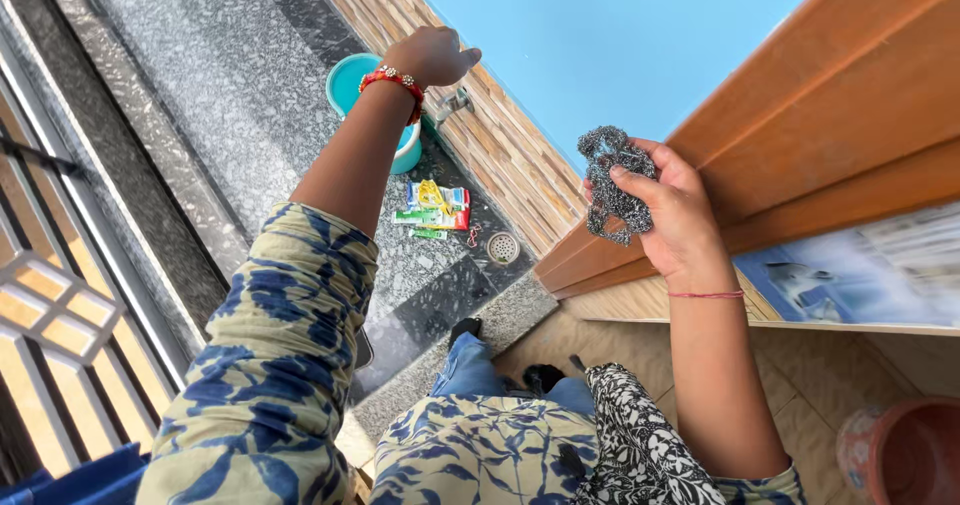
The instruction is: The person cleans a bathroom sink and surrounding wall tiles using a scouring pad and a brush.
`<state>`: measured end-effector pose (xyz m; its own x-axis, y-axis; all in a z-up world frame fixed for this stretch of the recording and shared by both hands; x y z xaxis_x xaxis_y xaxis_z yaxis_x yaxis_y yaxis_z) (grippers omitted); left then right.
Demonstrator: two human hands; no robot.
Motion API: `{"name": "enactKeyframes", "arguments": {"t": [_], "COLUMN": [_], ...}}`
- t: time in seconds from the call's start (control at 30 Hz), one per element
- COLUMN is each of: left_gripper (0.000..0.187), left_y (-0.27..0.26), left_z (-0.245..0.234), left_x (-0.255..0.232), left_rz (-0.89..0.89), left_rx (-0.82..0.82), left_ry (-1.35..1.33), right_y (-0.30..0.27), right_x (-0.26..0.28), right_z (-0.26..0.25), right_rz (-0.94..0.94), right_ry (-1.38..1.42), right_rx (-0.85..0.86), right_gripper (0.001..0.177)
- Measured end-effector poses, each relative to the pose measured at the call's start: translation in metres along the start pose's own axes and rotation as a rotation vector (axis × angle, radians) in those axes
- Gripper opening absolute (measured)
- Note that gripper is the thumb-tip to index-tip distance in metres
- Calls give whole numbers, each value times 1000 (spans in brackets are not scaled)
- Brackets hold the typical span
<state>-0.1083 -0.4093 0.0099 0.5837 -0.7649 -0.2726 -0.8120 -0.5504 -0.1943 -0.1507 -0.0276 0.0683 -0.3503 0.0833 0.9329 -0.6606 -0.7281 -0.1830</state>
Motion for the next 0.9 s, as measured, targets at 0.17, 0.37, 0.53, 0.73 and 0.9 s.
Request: {"name": "enactKeyframes", "arguments": {"t": [0.17,0.37,0.53,0.73,0.9], "left_gripper": [49,27,89,108,109], "left_y": [39,41,9,-84,-144], "left_z": [-41,-65,-84,-79,-66], "left_x": [13,-1,-30,-63,-112], "left_rz": [92,377,472,459,530], "left_rx": [-139,-751,57,755,984], "left_ry": [161,295,-477,-1315,-1304], "right_y": [24,26,15,-14,-65], "right_x": [-7,-17,-19,-19,-8], "right_z": [39,56,65,61,48], "right_rz": [-12,-61,-81,-192,-234], "right_ry": [55,62,74,45,61], "right_rx": [-112,-202,-260,-374,-441], "right_gripper": [36,36,36,37,32]}}
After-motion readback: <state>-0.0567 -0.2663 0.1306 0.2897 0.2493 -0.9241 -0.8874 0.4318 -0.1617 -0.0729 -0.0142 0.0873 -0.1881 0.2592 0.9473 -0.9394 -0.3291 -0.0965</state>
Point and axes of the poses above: each hand's wrist, its own y-axis towards the middle knuckle, its own z-axis out of the palm, x = y × z, the point moved 1 cm from there along y, towards the middle knuckle, and after that the axes turned 3 degrees about -y, right-handed, at the moved point
